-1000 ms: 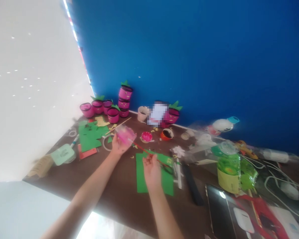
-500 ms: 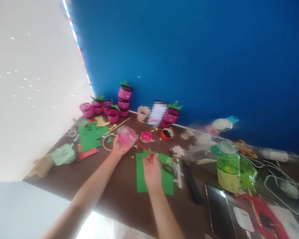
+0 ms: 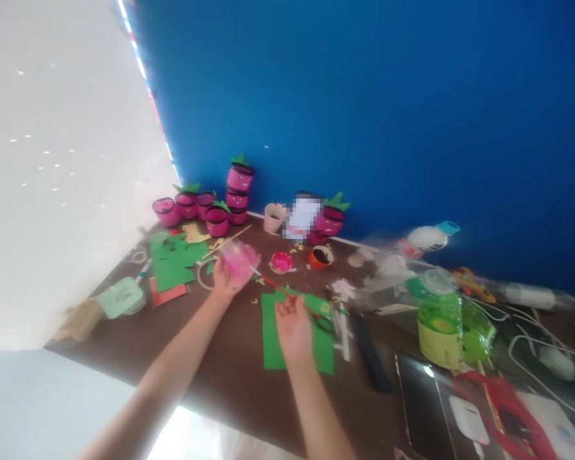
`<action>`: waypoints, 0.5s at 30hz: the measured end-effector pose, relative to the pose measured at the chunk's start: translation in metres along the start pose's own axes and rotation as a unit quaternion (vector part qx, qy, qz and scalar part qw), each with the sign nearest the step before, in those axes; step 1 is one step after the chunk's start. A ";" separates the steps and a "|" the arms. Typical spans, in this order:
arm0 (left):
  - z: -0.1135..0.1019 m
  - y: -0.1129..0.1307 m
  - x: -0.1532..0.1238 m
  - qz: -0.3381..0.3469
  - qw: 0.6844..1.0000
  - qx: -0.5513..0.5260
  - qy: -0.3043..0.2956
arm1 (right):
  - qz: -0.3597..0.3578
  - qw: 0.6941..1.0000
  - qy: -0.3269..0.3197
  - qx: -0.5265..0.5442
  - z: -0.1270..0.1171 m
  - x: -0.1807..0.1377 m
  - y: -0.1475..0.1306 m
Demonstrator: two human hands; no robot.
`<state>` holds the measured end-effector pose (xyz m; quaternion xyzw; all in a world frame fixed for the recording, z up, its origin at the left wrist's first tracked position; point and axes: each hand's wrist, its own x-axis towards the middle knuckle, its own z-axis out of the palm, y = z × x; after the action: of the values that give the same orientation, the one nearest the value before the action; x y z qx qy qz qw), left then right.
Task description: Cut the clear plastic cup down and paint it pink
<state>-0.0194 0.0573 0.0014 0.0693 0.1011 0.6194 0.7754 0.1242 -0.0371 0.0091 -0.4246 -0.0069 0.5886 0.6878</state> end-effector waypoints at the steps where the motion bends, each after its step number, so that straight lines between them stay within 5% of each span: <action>1: 0.001 0.001 0.000 0.006 1.000 -0.003 0.004 | -0.005 1.000 0.000 -0.002 -0.001 0.001 0.000; 15: -0.002 -0.004 -0.002 -0.019 0.999 0.006 -0.032 | -0.010 1.000 -0.026 0.014 0.004 -0.003 -0.003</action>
<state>-0.0165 0.0546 -0.0009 0.0915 0.0810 0.6011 0.7898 0.1232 -0.0373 0.0150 -0.3993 -0.0203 0.5927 0.6992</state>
